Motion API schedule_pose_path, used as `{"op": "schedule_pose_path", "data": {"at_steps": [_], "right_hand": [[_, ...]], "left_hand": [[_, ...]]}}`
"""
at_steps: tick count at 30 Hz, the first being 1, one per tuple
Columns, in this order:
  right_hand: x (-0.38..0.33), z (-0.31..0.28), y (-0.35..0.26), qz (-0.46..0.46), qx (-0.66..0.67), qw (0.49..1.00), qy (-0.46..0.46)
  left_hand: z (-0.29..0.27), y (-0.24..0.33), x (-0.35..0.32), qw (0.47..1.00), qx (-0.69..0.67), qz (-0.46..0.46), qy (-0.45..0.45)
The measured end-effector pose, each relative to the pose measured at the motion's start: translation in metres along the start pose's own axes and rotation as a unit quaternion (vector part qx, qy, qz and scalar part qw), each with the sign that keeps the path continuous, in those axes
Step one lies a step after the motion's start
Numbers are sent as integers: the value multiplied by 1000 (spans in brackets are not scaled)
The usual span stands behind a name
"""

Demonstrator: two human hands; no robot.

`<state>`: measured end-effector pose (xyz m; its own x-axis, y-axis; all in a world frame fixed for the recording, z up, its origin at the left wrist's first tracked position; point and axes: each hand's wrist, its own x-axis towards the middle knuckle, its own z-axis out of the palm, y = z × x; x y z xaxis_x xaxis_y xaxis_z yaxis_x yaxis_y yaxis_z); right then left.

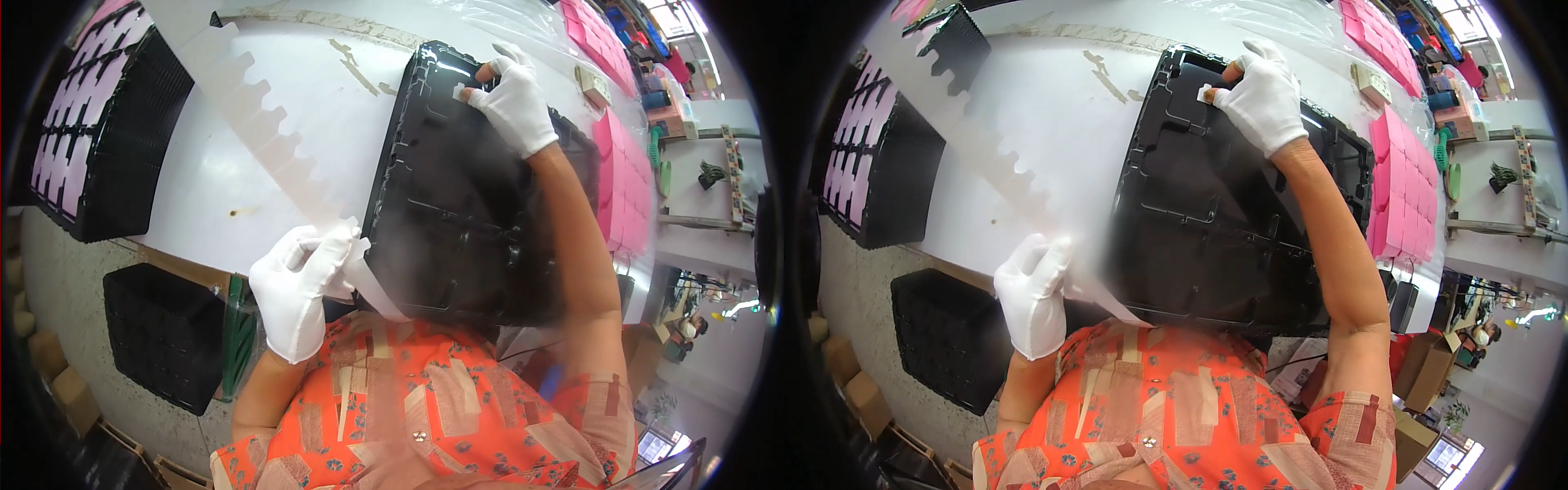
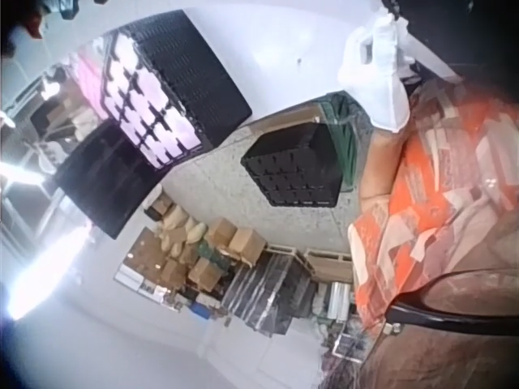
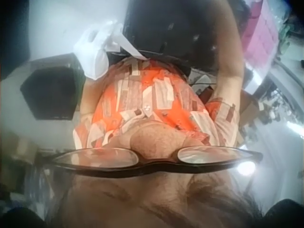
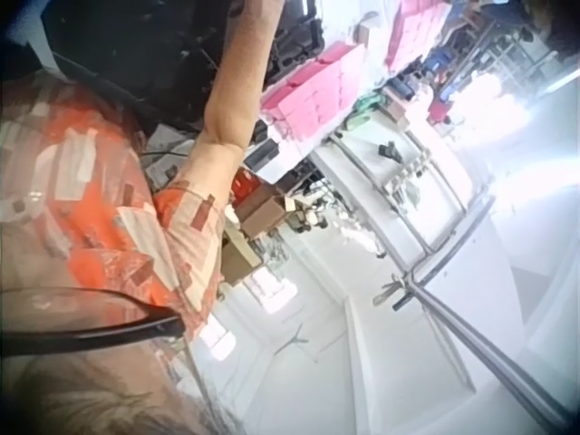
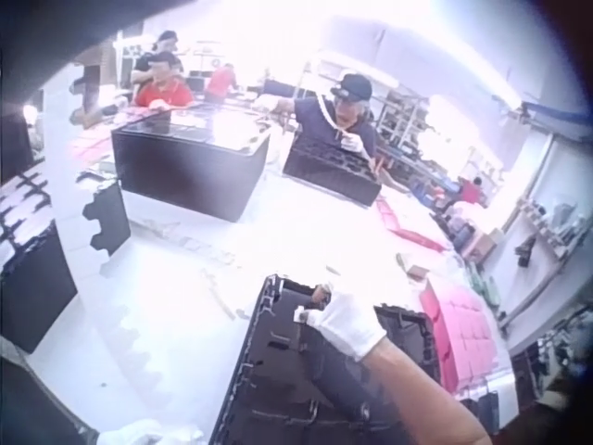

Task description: The person assembles protective packaging by applying white adhesive strips to a black plastic tray, then placing a pink foam insert into the tray by hand.

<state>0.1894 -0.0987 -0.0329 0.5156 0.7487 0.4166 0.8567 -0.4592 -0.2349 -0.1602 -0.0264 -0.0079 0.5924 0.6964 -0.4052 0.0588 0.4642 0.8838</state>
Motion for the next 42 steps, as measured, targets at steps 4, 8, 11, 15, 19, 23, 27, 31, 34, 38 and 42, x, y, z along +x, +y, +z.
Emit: {"op": "schedule_pose_path", "data": {"at_steps": [4, 8, 11, 15, 19, 23, 27, 31, 34, 38, 42], "right_hand": [[5, 9, 10, -1, 25, 999, -20], [7, -12, -4, -42, -165, 983, 71], [-22, -40, -33, -41, -52, 997, 32], [-90, -105, -126, 192, 448, 850, -198], [-135, -125, -153, 260, 446, 820, -247], [-153, -125, -150, 289, 483, 814, -146], [-160, -126, -144, 300, 498, 800, -150], [-169, -124, -147, 342, 505, 790, -71], [-178, -112, -145, 273, 447, 852, 15], [-188, -114, -125, -141, 26, 976, 162], [-198, -135, -116, -233, 1, 959, 161]], "left_hand": [[6, 4, -3, 998, 49, 27, -4], [9, -2, -3, 991, 88, 88, -38], [17, 13, -13, 998, 1, 2, -60], [27, 15, -22, 996, -4, -25, -85], [43, 10, -30, 995, -17, -3, -101], [49, 13, -38, 991, -16, -16, -134], [55, 10, -33, 992, 31, 30, -122], [71, 7, -36, 993, 35, 33, -108], [81, 7, -37, 995, -20, 2, -98], [88, 6, -37, 997, 14, -5, -82], [91, -1, -31, 986, 82, 85, -120]]}}
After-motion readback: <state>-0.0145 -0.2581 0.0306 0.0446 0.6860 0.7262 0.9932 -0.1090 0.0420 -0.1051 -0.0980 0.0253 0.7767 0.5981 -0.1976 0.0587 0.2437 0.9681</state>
